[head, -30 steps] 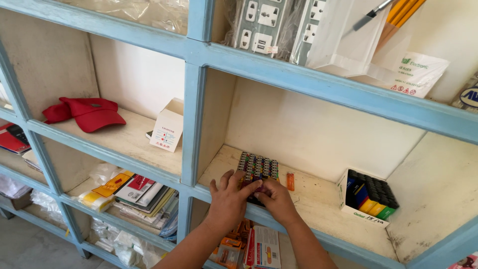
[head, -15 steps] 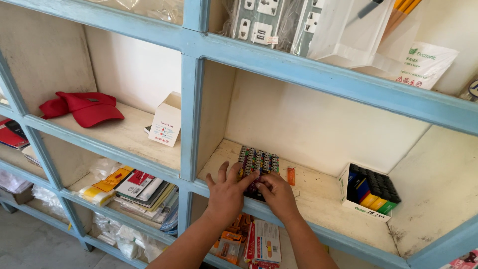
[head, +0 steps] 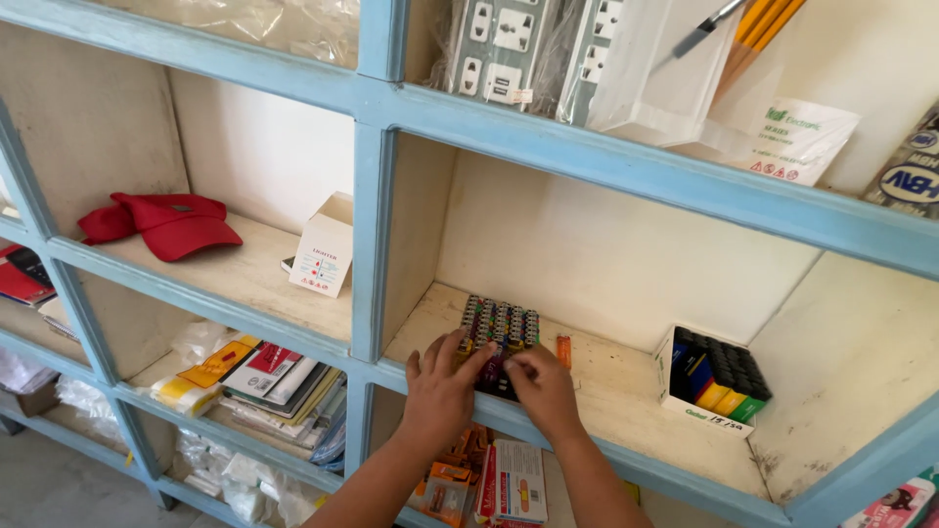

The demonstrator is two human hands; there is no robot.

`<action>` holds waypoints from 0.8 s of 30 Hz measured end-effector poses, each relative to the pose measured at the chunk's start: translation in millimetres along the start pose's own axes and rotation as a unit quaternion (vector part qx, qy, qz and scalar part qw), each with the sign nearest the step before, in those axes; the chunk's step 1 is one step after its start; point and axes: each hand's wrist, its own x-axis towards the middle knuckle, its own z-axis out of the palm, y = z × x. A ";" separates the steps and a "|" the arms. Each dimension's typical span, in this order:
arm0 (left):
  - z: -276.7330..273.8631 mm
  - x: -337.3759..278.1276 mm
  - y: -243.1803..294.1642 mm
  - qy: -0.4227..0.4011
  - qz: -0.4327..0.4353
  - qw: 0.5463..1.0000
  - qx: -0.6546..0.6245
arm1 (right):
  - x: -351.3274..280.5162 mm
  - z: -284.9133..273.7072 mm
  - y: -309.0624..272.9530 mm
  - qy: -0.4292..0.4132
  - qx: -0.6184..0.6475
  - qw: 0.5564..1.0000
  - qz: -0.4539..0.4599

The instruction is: Organizing and packing a large quantity of disposable lighters into a retail display box on a shelf.

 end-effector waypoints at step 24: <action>-2.6 -15.0 -9.8 0.058 0.024 0.998 -0.007 | 72.5 -44.0 82.0 -0.072 -0.322 0.885 0.327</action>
